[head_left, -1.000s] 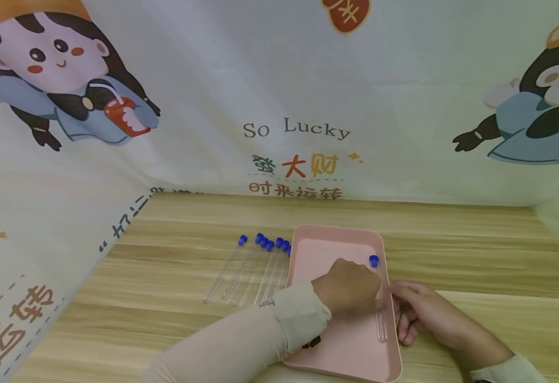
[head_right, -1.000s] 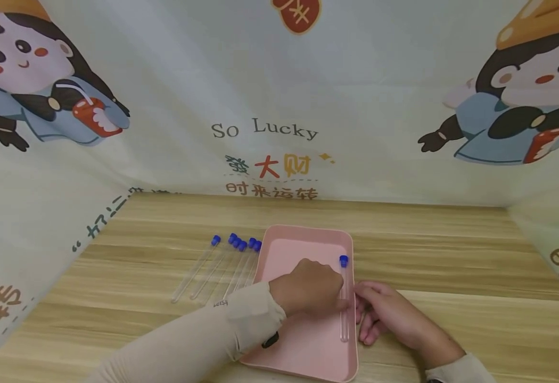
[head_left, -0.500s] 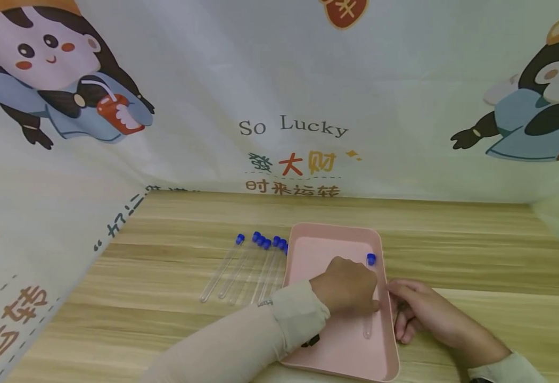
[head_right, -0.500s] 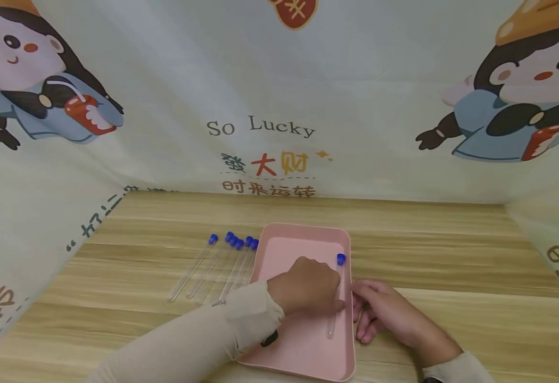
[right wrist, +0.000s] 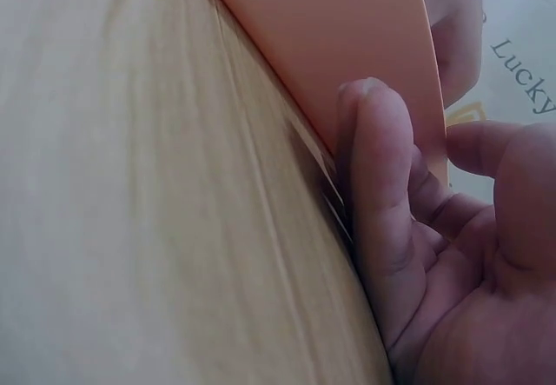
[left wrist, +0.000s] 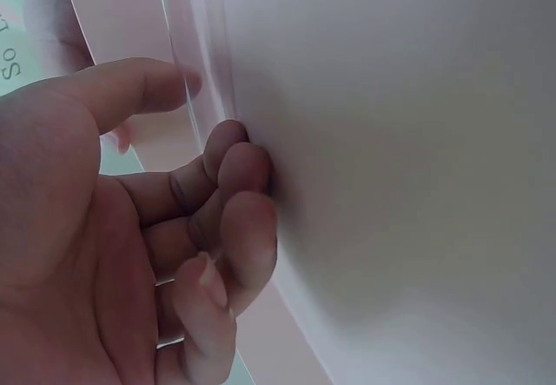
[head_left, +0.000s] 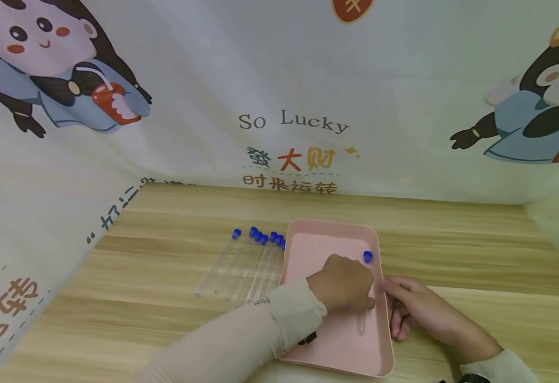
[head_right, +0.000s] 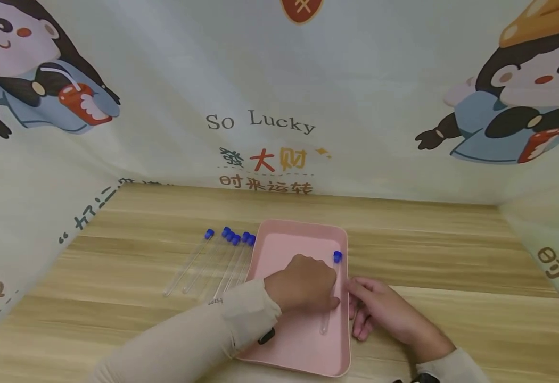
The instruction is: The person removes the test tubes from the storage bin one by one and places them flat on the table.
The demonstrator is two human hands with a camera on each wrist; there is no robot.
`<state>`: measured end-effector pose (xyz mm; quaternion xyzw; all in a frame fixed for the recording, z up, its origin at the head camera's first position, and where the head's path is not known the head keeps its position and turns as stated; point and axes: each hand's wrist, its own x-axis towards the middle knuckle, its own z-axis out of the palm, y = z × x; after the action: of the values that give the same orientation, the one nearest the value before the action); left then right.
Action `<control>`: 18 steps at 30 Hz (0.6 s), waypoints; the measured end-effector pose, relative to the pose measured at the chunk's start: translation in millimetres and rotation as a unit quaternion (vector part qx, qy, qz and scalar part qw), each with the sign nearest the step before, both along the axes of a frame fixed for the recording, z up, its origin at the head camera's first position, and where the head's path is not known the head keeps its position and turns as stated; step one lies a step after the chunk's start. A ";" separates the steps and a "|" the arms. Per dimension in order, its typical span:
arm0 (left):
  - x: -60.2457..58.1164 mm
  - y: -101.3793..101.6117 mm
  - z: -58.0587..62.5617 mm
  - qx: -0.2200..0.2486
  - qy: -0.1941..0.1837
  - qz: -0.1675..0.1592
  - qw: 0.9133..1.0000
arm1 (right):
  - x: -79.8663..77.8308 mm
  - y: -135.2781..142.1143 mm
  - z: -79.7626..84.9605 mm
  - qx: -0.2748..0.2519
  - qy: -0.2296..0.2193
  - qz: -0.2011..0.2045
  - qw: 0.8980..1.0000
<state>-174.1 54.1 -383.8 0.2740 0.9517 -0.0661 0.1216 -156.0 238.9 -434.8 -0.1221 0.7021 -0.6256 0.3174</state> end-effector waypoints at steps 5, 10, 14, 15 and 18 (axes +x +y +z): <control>-1.6 1.6 1.6 -0.007 0.004 0.003 1.000 | -1.3 -0.8 3.4 0.006 0.008 -0.008 1.000; -1.8 1.7 2.0 -0.016 0.014 0.008 1.000 | -1.8 -2.9 4.7 0.004 0.010 -0.009 1.000; -2.3 -0.5 4.2 -0.029 0.029 0.018 0.999 | -1.7 -5.0 4.1 0.007 0.012 -0.007 1.000; -2.1 -1.3 5.0 -0.031 0.031 0.020 0.999 | -1.4 -4.9 3.9 0.009 0.014 -0.007 1.000; -1.7 -5.0 8.7 -0.032 0.036 0.024 0.999 | 0.5 -3.0 3.3 0.017 0.018 -0.009 1.000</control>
<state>-175.9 49.1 -375.1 0.2442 0.9592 -0.1038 0.0975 -155.5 235.9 -431.5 -0.1214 0.7196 -0.6140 0.3006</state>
